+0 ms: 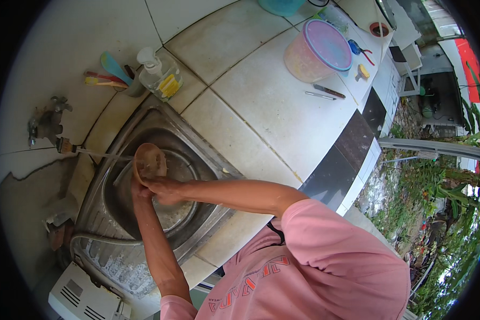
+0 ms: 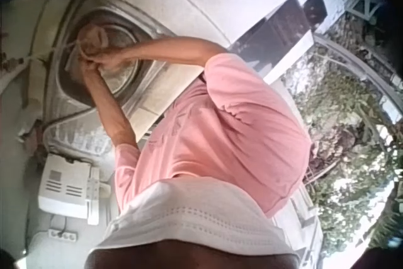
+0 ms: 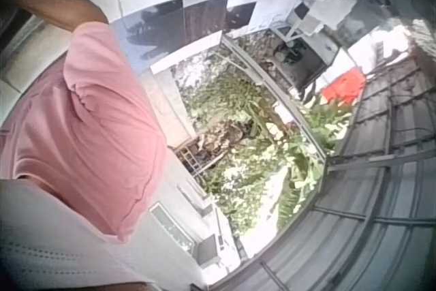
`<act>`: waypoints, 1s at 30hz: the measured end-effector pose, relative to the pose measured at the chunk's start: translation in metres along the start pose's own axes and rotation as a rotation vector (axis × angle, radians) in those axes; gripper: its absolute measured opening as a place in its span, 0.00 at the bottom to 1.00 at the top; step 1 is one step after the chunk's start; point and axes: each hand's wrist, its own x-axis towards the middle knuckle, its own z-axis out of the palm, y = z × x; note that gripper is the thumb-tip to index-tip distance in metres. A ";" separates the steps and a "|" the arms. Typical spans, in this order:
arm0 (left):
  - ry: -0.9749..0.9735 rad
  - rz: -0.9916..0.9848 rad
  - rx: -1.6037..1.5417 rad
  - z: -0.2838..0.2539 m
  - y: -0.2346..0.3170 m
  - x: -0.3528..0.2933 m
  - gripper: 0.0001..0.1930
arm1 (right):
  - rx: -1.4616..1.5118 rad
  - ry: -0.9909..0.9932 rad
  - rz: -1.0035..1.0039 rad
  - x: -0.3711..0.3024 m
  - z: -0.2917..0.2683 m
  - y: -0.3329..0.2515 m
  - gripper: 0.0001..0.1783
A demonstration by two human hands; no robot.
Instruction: Mixing yellow dental impression material in a bowl, applying it to a tray, washing the bowl, and then arranging shoes on a rack.
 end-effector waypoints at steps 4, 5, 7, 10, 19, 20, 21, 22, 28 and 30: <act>-0.095 -0.173 -0.243 -0.001 0.001 -0.007 0.26 | -0.380 0.283 -0.303 0.002 0.001 0.000 0.22; -0.146 -0.108 -0.297 -0.002 0.000 -0.010 0.26 | -0.693 0.131 -0.161 0.008 0.002 -0.003 0.21; -0.128 -0.091 -0.390 -0.003 -0.007 -0.013 0.26 | -0.382 0.050 -0.019 0.016 0.002 -0.006 0.22; -0.186 0.199 -0.364 -0.003 -0.015 -0.017 0.24 | 0.078 0.144 0.183 0.024 0.006 -0.030 0.20; -0.056 0.029 -0.393 0.004 -0.019 -0.016 0.22 | -0.378 0.121 0.097 0.004 0.001 -0.034 0.32; -0.065 0.121 -0.320 0.003 -0.020 -0.018 0.23 | 0.012 0.131 0.033 0.005 0.008 -0.038 0.33; 0.021 0.186 -0.248 0.001 -0.021 -0.020 0.25 | -0.016 0.117 0.109 0.008 0.010 -0.038 0.33; 0.002 0.217 -0.329 -0.002 -0.023 -0.025 0.22 | 0.148 0.130 0.012 0.009 0.013 -0.042 0.34; -0.155 0.041 -0.419 -0.009 -0.015 -0.020 0.22 | -0.310 -0.041 -0.006 0.002 -0.001 -0.047 0.33; -0.149 0.075 -0.326 -0.005 -0.010 -0.022 0.22 | -0.148 -0.034 0.081 -0.002 -0.005 -0.040 0.31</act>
